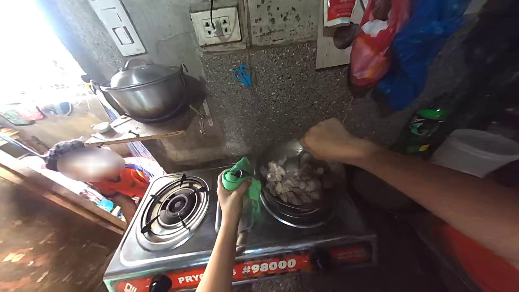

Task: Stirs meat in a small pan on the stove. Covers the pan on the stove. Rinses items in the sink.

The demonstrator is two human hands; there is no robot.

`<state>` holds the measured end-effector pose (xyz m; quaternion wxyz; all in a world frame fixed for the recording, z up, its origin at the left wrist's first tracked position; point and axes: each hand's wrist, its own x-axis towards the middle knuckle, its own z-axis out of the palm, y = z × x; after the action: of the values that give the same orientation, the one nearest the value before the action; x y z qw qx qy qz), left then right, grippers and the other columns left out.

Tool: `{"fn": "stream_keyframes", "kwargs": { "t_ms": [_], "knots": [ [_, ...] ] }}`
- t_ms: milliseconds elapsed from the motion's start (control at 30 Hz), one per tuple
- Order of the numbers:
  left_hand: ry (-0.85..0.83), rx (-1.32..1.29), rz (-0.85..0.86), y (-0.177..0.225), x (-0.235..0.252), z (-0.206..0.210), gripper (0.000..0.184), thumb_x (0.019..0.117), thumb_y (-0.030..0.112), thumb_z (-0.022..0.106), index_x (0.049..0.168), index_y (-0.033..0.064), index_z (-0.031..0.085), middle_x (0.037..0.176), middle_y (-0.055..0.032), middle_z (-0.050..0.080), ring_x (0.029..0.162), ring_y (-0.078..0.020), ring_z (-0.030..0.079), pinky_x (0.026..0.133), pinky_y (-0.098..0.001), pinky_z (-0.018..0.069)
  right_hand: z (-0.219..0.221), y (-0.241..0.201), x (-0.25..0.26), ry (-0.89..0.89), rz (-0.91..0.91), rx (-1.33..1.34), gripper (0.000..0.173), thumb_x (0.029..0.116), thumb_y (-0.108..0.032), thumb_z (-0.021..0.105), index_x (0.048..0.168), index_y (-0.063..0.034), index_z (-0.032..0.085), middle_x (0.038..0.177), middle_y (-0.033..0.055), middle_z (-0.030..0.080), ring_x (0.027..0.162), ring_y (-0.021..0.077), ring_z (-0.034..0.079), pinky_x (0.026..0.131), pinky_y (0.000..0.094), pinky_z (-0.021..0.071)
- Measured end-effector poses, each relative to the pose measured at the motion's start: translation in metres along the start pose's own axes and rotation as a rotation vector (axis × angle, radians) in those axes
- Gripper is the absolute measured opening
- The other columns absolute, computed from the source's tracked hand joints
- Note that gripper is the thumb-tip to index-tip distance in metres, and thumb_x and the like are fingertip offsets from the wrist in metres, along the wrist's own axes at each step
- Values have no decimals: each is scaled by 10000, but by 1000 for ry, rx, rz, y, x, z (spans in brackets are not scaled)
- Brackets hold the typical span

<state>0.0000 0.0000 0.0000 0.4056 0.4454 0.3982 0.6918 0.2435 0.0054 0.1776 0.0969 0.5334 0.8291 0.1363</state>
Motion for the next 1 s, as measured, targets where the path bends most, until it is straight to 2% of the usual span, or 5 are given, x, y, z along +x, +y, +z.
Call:
{"fn": "stream_keyframes", "kwargs": {
  "t_ms": [167,367,467,767,1000],
  "knots": [
    [47,-61,-9,0,-5,4,656,727,-4,829,1314,18,537,1089,-83,696,956,-155,699,825,-348,611,-7,-9,-33,157,65,-101,98,873,73,678,899,0,738,823,192,697,802,412,694,626,560,515],
    [34,-77,-6,4,-10,7,630,753,-16,804,1317,54,533,1095,-70,689,947,-153,692,817,-343,604,13,-64,-108,460,24,-73,155,732,108,764,713,-29,693,601,110,591,517,295,617,434,433,477],
    [36,-65,2,3,-9,8,615,755,-5,797,1310,54,539,1067,-67,695,922,-145,696,795,-339,608,37,-80,-113,487,28,-112,166,723,112,776,685,-25,688,573,96,577,495,256,608,418,377,455],
    [19,-29,-5,1,-6,5,592,762,-19,789,1296,50,543,1059,-54,696,917,-136,695,799,-336,606,75,-75,-71,117,210,49,99,907,89,648,926,27,722,828,172,696,811,354,710,684,475,568],
    [0,-19,-24,3,-7,4,623,765,-6,800,1324,51,531,1076,-61,693,931,-147,693,800,-342,607,68,-47,-55,-39,342,88,145,948,61,610,1000,13,737,939,202,719,902,402,704,737,543,555]
  ]
}}
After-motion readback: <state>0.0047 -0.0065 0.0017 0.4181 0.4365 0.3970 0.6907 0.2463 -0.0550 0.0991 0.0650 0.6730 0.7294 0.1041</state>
